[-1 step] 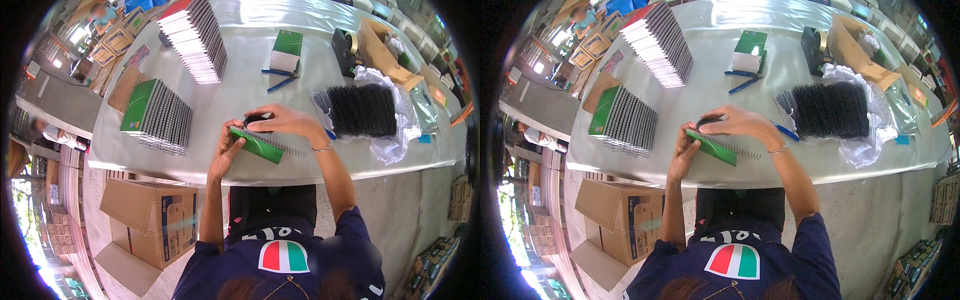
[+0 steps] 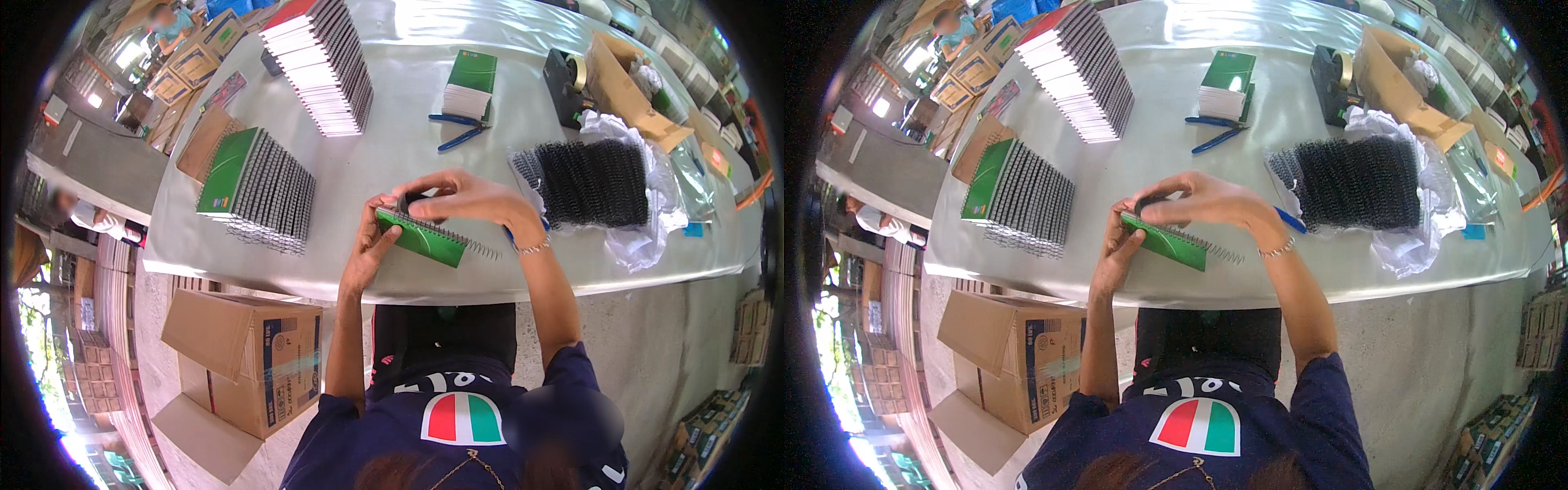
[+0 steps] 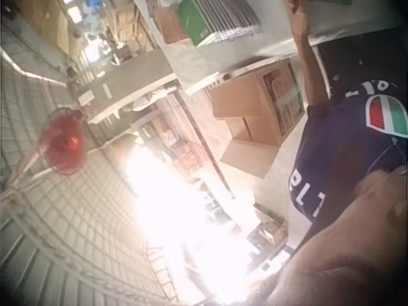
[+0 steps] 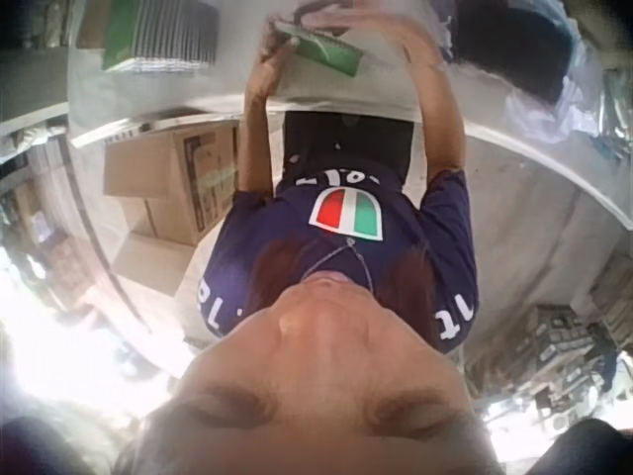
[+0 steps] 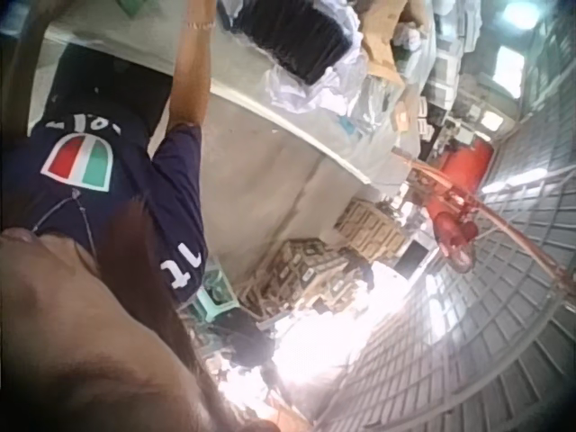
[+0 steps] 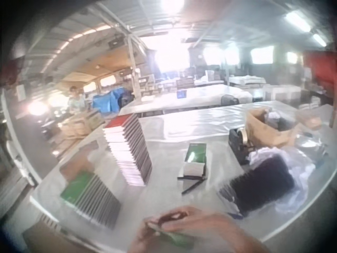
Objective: The person assembles spiral-bound notebooks by inserting a black plastic coil into the punched holes of green covers. They use pliers to secure the coil ends and stack the finished notebooks on the table.
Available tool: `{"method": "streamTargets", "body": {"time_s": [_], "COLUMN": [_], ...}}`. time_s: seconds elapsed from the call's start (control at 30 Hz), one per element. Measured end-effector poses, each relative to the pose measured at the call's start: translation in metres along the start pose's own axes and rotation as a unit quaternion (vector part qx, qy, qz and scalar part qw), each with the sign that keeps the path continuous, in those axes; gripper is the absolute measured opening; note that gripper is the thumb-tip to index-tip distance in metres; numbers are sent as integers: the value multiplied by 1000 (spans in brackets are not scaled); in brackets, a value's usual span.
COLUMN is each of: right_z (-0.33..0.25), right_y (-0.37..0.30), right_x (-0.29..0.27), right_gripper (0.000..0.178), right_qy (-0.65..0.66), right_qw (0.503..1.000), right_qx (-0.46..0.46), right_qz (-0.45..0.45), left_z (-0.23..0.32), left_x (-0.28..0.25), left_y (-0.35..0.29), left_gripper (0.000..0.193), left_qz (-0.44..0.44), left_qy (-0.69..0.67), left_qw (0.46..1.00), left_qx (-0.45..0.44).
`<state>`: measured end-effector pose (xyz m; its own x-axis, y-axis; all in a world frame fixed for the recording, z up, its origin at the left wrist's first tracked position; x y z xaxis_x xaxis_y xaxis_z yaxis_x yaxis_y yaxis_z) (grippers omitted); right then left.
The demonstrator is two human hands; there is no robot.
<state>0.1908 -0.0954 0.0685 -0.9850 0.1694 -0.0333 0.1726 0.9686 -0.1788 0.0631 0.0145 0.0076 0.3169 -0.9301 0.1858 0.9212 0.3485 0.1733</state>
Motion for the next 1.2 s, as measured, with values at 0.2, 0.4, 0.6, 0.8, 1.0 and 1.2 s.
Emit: {"method": "streamTargets", "body": {"time_s": [0.2,0.4,0.6,0.8,1.0,1.2], "right_z": [4,17,30,24,80,80], "right_y": [22,21,22,-27,-99,-113], "right_x": [-1,-9,-9,-42,-21,-17], "right_gripper": [52,50,60,68,61,45], "right_qy": [-236,-360,-148,-375,-512,-454], "right_qw": [969,931,983,790,703,744], "right_qx": [72,42,-61,-179,92,21], "right_qz": [21,44,92,451,485,490], "left_z": [-1,5,7,3,-7,-7], "left_x": [-6,-1,-1,-8,2,-2], "left_y": [-1,3,2,-4,-17,-18], "left_gripper": [64,66,66,53,34,23], "left_qz": [-27,-10,-8,90,102,121], "left_qy": [42,24,50,50,-43,32], "left_qw": [998,999,999,994,994,991], "left_qx": [-30,-31,-11,44,1,38]}}
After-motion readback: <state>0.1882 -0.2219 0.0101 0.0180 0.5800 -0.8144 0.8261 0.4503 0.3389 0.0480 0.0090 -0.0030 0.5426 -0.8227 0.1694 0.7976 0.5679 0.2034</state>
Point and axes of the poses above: each hand's wrist, its own y-axis towards the middle knuckle, its own x-axis out of the palm, z = x × y, the point moved 6 cm from there along y, towards the middle knuckle, and after that the axes turned 1 degree about x, right-handed, at the moved point
